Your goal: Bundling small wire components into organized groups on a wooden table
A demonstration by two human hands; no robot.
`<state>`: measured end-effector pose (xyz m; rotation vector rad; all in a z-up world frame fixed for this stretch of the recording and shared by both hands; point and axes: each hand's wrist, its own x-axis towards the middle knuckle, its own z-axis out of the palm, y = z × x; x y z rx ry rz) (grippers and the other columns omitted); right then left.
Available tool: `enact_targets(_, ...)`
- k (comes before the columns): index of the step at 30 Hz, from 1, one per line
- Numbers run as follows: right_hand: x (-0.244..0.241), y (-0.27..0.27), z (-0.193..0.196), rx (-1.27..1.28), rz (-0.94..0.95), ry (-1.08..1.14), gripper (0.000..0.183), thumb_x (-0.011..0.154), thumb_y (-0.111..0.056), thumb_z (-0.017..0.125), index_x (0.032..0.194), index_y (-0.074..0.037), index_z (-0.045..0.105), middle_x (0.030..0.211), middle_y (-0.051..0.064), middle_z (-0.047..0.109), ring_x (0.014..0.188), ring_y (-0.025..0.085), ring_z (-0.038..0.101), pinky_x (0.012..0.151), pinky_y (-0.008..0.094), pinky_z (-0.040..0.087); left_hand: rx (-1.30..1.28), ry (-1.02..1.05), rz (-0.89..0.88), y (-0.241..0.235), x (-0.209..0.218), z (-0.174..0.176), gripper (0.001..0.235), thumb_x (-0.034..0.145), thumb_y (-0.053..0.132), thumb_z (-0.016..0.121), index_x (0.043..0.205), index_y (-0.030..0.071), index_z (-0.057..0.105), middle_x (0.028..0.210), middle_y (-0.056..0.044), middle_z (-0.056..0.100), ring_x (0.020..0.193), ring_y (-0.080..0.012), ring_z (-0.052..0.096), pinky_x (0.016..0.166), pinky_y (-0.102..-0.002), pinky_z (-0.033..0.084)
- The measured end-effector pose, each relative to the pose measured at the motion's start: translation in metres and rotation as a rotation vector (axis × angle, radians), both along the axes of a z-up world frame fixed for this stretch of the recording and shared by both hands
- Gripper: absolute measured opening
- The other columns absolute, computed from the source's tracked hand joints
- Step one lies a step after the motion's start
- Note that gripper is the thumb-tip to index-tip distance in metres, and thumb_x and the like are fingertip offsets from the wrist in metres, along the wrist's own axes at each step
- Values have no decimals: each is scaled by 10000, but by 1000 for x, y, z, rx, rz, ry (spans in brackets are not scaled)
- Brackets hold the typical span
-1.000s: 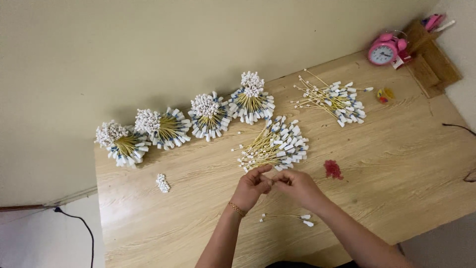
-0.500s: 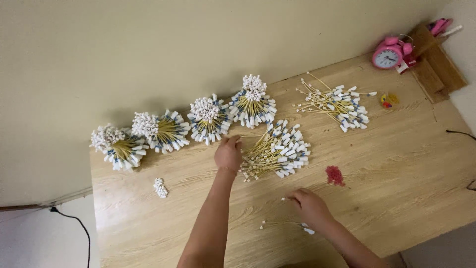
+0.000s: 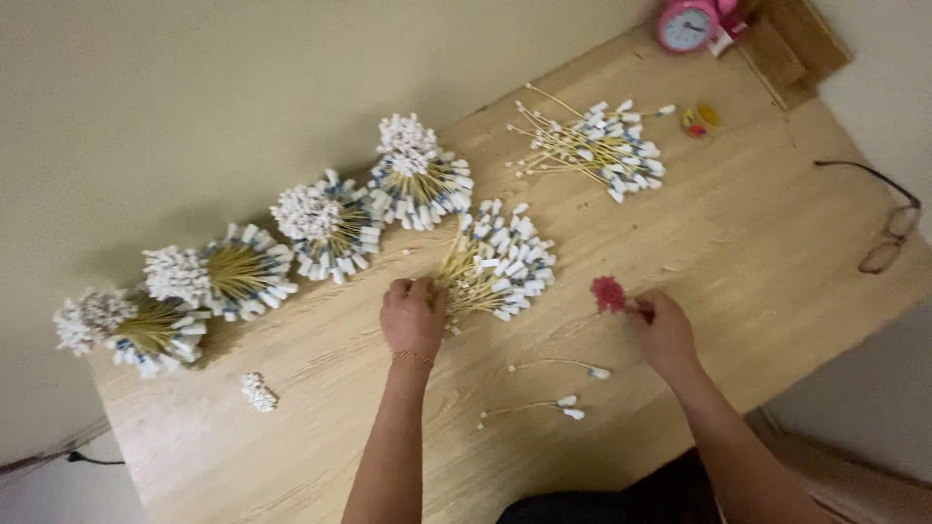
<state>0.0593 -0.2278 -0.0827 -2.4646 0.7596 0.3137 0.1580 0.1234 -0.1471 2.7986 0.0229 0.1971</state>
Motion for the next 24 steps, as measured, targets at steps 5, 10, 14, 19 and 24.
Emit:
enact_targets(5,4,-5,-17,54,43,-28,235,881,-129,639,1095,-47,691,1021,171,664,1038,330,644,916,421,518,-154,-51,105,-8,-20,24,290,779,278,753,1054,224,681,974,-63,579,885,-285,656,718,-367,571)
enact_targets(10,-8,-21,-30,112,15,-90,236,893,-128,614,1106,-51,680,1039,197,646,1064,361,622,924,443,500,-197,-55,143,-8,-36,14,225,844,214,680,1067,191,665,966,-74,576,883,-276,651,726,-362,570)
enact_targets(14,-16,-32,-34,81,4,-90,237,898,-103,614,1115,-24,670,1038,220,641,1064,377,622,921,444,507,-168,-2,132,2,-55,-2,273,812,220,678,1083,190,668,998,-94,575,913,-345,638,789,-431,555)
enact_targets(19,-19,-11,-8,110,43,-58,234,890,-183,654,1083,-56,688,1028,181,643,1056,334,631,913,418,508,-189,120,163,10,-58,-24,201,862,253,643,1057,242,692,941,-49,622,879,-289,670,765,-405,567)
enact_targets(24,-22,-8,-1,29,187,-119,253,880,-216,678,1084,-69,700,1022,197,651,1055,370,631,925,446,511,-259,133,167,1,-67,12,271,855,242,660,1125,215,664,903,-82,660,881,-320,685,767,-457,563)
